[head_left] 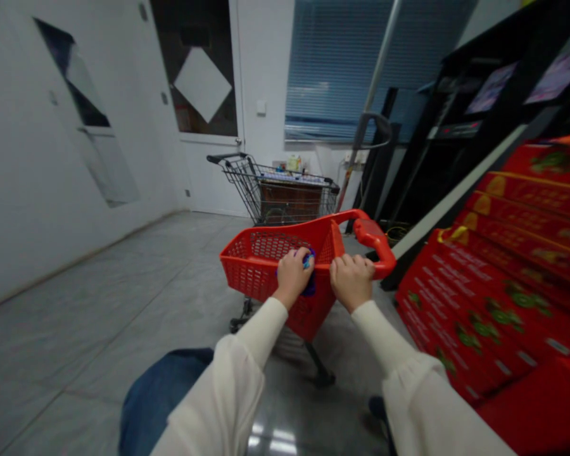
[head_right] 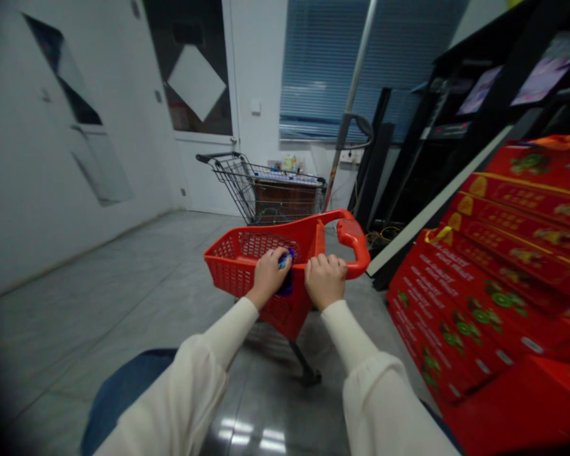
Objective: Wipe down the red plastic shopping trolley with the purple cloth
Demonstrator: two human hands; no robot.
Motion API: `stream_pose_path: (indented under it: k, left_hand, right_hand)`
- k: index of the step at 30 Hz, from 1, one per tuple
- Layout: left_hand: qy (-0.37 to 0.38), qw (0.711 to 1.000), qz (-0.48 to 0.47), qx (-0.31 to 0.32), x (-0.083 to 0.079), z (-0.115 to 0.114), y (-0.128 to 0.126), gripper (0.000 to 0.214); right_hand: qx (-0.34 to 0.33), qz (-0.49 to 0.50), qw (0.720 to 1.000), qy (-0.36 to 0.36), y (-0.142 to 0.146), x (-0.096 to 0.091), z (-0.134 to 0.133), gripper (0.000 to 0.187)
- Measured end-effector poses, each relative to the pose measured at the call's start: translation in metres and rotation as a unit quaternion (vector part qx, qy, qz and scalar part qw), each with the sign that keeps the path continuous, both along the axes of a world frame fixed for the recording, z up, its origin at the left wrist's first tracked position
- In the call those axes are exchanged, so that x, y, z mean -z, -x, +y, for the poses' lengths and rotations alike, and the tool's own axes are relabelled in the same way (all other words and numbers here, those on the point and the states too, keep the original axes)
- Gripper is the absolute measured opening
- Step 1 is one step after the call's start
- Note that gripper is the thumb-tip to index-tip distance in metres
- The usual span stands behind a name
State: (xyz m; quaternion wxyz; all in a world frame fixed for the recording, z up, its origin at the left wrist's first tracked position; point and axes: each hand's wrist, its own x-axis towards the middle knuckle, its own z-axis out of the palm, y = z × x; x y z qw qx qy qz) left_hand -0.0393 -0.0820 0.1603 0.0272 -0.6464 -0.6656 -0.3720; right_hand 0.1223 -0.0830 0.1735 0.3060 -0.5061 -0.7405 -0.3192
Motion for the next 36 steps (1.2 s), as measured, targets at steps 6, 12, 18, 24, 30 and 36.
stream_pose_path:
  k: [6, 12, 18, 24, 30, 36]
  left_hand:
    - [-0.014, 0.999, 0.003, 0.046, 0.004, 0.004, 0.006, 0.023]
    - [0.027, 0.999, 0.012, -0.034, 0.013, 0.007, 0.063, 0.022]
    - [0.001, 1.000, -0.010, 0.011, -0.003, 0.002, 0.017, 0.021]
    - [0.010, 1.000, 0.001, 0.001, 0.003, 0.005, 0.028, 0.021]
    - [0.038, 0.999, 0.001, -0.039, 0.005, 0.009, 0.054, 0.021]
    - [-0.020, 0.999, -0.037, 0.030, -0.011, -0.004, -0.008, 0.019]
  right_hand:
    - [-0.003, 0.007, 1.000, 0.000, 0.005, 0.000, -0.002, 0.028]
    - [0.004, 0.014, 1.000, 0.002, 0.013, 0.002, -0.007, 0.028]
    - [0.012, 0.015, 1.000, 0.025, 0.030, 0.000, -0.012, 0.028]
    - [-0.020, -0.041, 0.998, 0.047, 0.004, -0.019, -0.022, 0.024]
    - [-0.015, -0.029, 0.999, 0.034, -0.041, -0.028, -0.013, 0.028]
    - [0.006, -0.002, 1.000, 0.008, -0.033, -0.018, -0.008, 0.026]
